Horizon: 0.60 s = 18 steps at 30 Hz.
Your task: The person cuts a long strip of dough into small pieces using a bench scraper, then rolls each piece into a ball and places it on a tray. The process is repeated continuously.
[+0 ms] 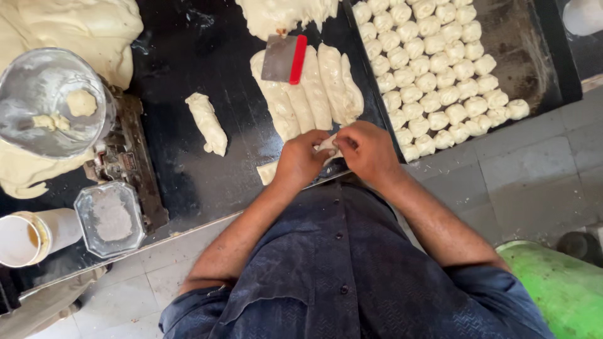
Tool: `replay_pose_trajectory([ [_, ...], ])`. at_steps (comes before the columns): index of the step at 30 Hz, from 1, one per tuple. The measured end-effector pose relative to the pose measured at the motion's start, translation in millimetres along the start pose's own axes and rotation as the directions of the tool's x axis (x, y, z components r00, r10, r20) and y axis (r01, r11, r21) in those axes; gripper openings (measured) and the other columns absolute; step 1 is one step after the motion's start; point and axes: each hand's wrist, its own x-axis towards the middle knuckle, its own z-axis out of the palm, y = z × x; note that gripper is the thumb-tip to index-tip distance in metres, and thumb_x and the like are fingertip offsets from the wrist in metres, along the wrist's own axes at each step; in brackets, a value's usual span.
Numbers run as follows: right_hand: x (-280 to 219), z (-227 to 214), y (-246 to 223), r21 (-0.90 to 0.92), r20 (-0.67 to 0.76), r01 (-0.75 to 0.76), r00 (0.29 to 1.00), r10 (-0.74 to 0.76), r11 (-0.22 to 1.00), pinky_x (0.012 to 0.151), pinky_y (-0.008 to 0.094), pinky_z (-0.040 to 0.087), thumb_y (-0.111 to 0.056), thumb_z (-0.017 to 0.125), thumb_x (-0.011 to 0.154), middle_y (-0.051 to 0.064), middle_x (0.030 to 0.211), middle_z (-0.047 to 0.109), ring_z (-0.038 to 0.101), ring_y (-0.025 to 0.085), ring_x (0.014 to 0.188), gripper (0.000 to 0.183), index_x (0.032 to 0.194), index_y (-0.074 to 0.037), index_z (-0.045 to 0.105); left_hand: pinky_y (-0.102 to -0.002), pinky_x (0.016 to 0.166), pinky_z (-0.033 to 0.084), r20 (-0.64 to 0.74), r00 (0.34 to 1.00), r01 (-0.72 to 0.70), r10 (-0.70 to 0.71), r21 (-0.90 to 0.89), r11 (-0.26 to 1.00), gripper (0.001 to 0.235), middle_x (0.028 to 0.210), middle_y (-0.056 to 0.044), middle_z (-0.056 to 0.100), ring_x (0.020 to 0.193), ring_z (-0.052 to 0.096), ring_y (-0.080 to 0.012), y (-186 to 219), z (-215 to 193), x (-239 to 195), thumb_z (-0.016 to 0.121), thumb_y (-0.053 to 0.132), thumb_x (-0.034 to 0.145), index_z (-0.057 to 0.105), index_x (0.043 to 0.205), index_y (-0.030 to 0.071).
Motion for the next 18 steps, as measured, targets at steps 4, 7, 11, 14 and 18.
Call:
replay_pose_trajectory([
  [4,-15.3,-2.0,-2.2,-0.251,-0.100,0.586,0.776,-0.623,0.771,0.085,0.046,0.055,-0.009,0.077,0.090,0.014,0.108,0.064,0.066,0.035,0.099,0.021,0.107,0.001,0.072,-0.038,0.073,0.064,0.284,0.904,0.422,-0.320,-0.713,0.560,0.037,0.114,-0.021,0.072,0.089,0.075,-0.0289,8.1,4.0,14.3,0.070,0.012,0.090,0.065,0.124,-0.002],
  [7,-17.0,-9.2,4.9,-0.313,-0.111,0.653,0.696,-0.709,0.690,0.086,0.048,0.053,-0.011,0.077,0.083,0.017,0.113,0.062,0.064,0.037,0.102,0.029,0.109,0.002,0.072,-0.038,0.076,0.066,0.423,0.844,0.521,-0.330,-0.795,0.312,0.038,0.113,-0.023,0.071,0.090,0.077,-0.0297,16.9,1.7,22.5,0.066,0.009,0.092,0.062,0.128,-0.003],
  [11,-15.7,-17.5,29.4,-0.256,-0.282,0.553,0.742,-0.608,0.793,0.094,0.048,0.052,-0.004,0.078,0.083,0.018,0.120,0.062,0.062,0.036,0.111,0.028,0.110,-0.005,0.071,-0.032,0.082,0.059,0.123,0.928,0.370,-0.352,-0.183,0.911,0.033,0.120,-0.019,0.078,0.094,0.079,-0.0263,35.6,23.0,32.3,0.070,0.008,0.094,0.072,0.127,0.009],
  [14,-17.1,-23.5,54.1,-0.154,-0.310,0.442,0.827,-0.468,0.883,0.102,0.049,0.052,-0.002,0.077,0.086,0.019,0.129,0.061,0.061,0.040,0.120,0.040,0.125,0.002,0.066,-0.030,0.100,0.052,0.041,0.990,-0.127,0.136,-0.168,0.978,0.044,0.140,-0.019,0.067,0.126,0.066,-0.0263,43.4,37.9,36.7,0.057,-0.013,0.077,0.080,0.112,0.003],
  [18,-17.5,-59.3,95.7,0.150,-0.355,0.300,0.906,-0.233,0.942,0.099,0.044,0.056,-0.002,0.084,0.083,0.011,0.129,0.067,0.066,0.030,0.117,0.044,0.124,-0.005,0.069,-0.030,0.102,0.051,0.110,0.993,0.027,0.034,-0.510,0.860,0.043,0.143,-0.017,0.065,0.119,0.066,-0.0233,46.8,44.3,51.8,0.051,-0.018,0.074,0.076,0.106,-0.003],
])
